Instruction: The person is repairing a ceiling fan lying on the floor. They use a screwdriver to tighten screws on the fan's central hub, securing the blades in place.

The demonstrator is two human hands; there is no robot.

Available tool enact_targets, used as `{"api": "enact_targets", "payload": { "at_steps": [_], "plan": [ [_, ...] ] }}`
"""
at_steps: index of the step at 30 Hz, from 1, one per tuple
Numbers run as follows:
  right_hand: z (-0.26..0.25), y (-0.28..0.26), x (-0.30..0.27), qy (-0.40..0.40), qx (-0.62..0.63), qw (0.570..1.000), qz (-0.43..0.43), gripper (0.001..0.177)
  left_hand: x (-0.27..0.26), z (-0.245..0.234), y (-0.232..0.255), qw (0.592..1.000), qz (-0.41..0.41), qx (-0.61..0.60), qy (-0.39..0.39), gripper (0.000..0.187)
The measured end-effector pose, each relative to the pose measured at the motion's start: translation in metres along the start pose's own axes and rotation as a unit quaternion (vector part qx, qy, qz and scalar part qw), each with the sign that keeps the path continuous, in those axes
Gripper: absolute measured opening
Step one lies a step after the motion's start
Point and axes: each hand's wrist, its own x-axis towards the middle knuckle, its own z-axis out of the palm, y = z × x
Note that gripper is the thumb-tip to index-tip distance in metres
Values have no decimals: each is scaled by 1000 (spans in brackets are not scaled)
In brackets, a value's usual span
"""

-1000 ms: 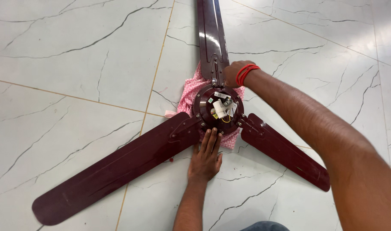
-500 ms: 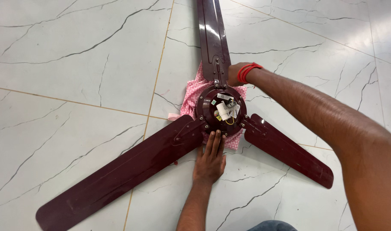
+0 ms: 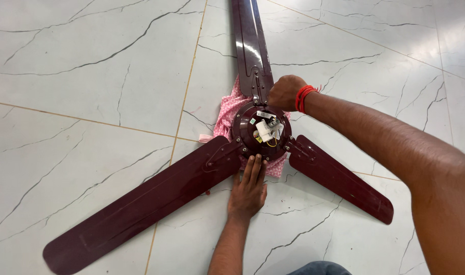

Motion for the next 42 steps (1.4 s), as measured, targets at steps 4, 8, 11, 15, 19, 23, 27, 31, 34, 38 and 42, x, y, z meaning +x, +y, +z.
{"api": "enact_targets", "payload": {
  "at_steps": [4,8,11,15,19,23,27,31,34,38,42],
  "plan": [
    [16,-8,7,6,4,1000,22,29,1,-2,0,1000,3,-7,1,82],
    [19,-13,10,41,40,997,57,27,2,-2,0,1000,4,3,-9,82],
    [17,-21,3,62,163,972,161,19,3,-2,-1,1000,-1,-12,-6,85],
    [35,-42,-23,87,283,918,263,19,3,6,0,999,-5,-44,-18,85],
    [59,-43,-40,125,422,831,339,26,2,0,-1,997,-9,-66,-30,85],
    [84,-37,-37,224,568,716,338,29,10,-26,-4,992,-1,-129,-10,80],
    [110,-61,-11,215,628,674,324,32,12,-55,-19,986,19,-161,26,51],
    [120,-82,5,265,692,591,318,31,57,-69,-65,986,-12,-164,33,33],
    [122,-84,1,273,684,599,313,32,110,-63,-89,981,-60,-144,111,50],
    [122,-86,-1,256,687,592,334,30,162,-42,-100,976,-95,-195,-17,44],
    [131,-98,-1,246,696,581,343,28,166,-22,-101,960,-180,-207,-49,31]
  ]
}}
